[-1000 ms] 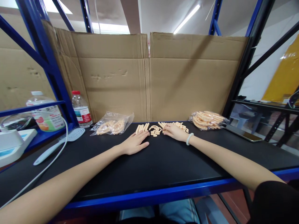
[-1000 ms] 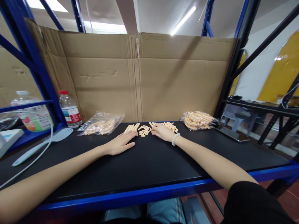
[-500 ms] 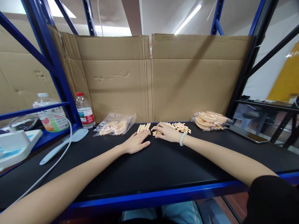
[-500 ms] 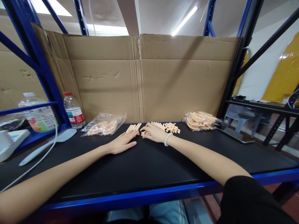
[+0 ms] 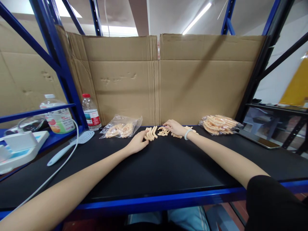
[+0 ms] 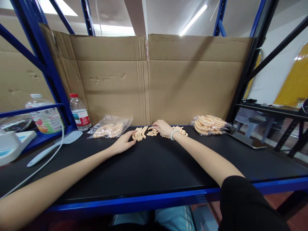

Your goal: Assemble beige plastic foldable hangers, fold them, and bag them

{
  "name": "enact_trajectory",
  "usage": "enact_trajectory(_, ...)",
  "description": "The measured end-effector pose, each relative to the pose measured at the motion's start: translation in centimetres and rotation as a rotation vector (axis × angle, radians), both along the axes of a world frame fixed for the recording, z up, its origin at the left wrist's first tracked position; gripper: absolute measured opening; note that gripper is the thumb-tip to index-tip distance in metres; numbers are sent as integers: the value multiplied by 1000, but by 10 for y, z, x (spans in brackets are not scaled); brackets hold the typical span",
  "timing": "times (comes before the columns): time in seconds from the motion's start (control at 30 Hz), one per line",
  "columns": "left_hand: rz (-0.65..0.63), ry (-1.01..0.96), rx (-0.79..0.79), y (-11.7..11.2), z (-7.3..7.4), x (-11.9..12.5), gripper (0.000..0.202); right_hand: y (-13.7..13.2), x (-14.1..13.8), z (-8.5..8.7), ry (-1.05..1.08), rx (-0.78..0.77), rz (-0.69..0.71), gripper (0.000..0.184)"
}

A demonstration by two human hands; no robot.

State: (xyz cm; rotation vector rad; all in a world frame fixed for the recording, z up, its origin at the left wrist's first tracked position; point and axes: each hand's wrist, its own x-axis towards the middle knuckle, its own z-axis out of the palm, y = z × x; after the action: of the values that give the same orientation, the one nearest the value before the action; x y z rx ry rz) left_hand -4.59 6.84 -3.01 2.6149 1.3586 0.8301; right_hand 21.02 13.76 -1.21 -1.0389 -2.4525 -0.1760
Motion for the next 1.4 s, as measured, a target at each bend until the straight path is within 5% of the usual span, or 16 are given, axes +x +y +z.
enact_trajectory(0.17, -24, 36, -23, 0, 3, -6, 57, 2, 9, 9, 14, -20, -13, 19)
enact_trajectory(0.47, -10, 55, 0, 1, 1, -7, 50, 3, -17, -1, -21, -71, 17, 21)
enact_trajectory(0.93, 27, 37, 45, 0, 4, -5, 17, 6, -21, -5, 8, -131, 5, 13)
enact_trajectory(1.4, 15, -19, 187, -9, 6, -3, 9, -16, -11, 17, 595, -139, -16, 30)
